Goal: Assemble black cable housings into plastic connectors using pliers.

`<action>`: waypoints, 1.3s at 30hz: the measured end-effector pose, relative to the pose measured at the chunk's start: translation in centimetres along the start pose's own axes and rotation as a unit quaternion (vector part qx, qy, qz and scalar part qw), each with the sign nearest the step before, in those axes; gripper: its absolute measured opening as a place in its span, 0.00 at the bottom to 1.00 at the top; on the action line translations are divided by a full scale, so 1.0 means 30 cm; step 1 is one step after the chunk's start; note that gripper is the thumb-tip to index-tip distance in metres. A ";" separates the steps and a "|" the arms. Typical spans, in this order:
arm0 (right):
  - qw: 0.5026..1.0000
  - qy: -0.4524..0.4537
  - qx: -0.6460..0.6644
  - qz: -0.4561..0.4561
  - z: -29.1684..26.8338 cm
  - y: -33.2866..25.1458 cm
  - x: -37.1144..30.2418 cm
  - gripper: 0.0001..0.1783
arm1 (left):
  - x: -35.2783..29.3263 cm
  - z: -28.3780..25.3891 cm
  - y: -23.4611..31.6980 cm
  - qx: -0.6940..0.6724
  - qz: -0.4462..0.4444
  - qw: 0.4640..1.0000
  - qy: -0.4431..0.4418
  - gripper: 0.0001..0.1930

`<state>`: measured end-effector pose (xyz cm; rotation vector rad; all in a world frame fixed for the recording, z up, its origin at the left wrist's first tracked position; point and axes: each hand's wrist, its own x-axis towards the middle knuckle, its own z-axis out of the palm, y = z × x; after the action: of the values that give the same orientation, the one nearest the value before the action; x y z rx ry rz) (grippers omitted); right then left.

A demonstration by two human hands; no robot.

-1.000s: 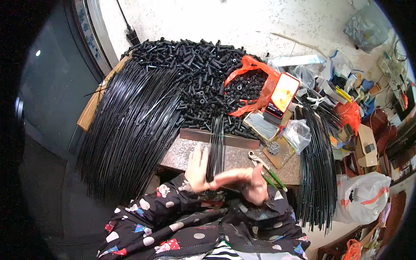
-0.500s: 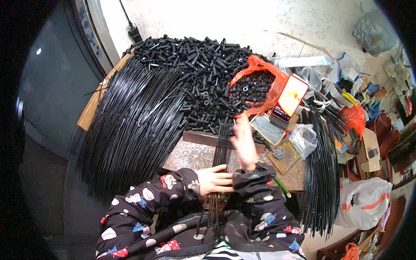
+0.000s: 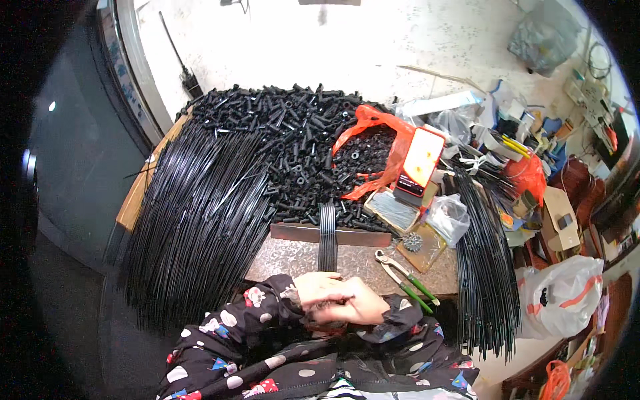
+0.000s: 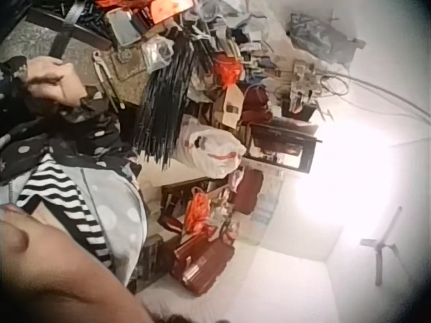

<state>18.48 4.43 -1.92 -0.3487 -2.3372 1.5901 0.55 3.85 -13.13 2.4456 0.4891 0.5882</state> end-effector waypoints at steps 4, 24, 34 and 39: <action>0.972 0.225 -0.062 0.013 0.107 -0.008 -0.017 0.09 | -0.042 0.045 -0.028 0.017 -0.080 0.995 0.051 0.30; 0.773 0.347 -0.506 0.163 -0.456 0.404 0.018 0.09 | 0.089 -0.263 0.333 -0.242 -0.014 0.959 0.144 0.10; 0.751 0.330 -0.572 0.001 -0.459 0.486 -0.031 0.03 | 0.092 -0.328 0.304 -0.255 -0.065 0.944 0.201 0.12; 0.912 0.387 -0.136 -0.022 -0.266 0.074 0.023 0.10 | 0.093 -0.318 0.292 -0.195 -0.091 0.938 0.273 0.08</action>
<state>20.87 12.34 -1.15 -0.8096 -1.8890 0.8506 -0.11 2.62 0.03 1.8213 0.7271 1.1696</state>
